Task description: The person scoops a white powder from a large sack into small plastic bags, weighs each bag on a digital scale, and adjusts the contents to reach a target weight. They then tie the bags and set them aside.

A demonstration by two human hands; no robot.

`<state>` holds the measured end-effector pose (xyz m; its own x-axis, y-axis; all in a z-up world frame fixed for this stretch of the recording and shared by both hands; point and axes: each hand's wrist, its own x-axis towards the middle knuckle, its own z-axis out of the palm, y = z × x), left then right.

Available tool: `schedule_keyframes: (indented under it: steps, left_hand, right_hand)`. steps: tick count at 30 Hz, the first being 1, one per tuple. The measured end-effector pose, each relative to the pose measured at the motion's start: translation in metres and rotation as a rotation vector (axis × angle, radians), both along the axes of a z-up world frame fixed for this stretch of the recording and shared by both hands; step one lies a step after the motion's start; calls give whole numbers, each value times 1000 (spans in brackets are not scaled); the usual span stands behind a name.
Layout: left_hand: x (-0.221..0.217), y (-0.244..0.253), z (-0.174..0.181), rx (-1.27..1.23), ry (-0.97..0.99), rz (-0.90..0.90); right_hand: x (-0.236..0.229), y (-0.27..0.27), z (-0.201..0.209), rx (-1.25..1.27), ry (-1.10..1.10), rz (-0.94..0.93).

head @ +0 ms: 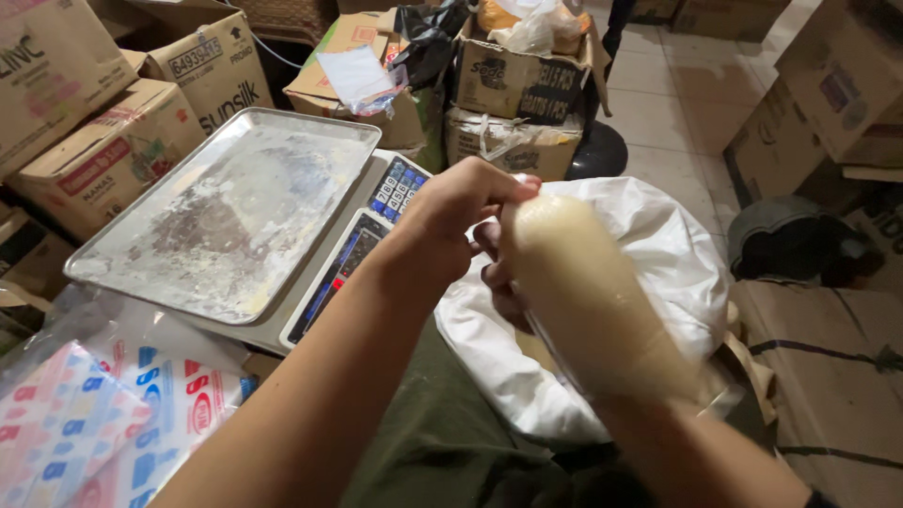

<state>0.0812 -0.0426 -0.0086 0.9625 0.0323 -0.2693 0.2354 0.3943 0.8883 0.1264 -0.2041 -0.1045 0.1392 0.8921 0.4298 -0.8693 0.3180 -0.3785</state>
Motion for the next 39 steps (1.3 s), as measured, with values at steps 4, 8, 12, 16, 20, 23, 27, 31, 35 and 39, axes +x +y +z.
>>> schedule_keyframes:
  steps: [4,8,12,16,20,23,27,31,35,39]
  left_hand:
    - [-3,-11,6,-208,158,160]
    - [-21,-7,10,-52,241,328]
    - [-37,0,21,-188,149,342]
    - [-46,4,28,-149,308,488]
    - [-41,-4,9,-167,100,632]
    - [-33,-12,-18,49,-106,755]
    - [-25,-17,-53,468,-436,991]
    - [-26,-14,-69,215,-209,965]
    - [-42,-3,-73,152,-111,843]
    - [-49,6,-69,82,-98,694]
  right_hand:
    - [-19,35,-9,151,370,86]
    - [-37,59,-16,257,596,183]
    - [-46,72,-17,257,658,221]
    - [-45,84,-19,185,624,153]
    - [-40,90,-19,97,302,-9]
    - [-45,84,-14,-449,234,-413]
    - [-58,76,-1,-582,54,-821]
    - [-66,65,14,-909,-859,-1264]
    - [-77,52,24,-1095,-1633,-1654]
    - [-75,45,32,-743,-1595,-1694]
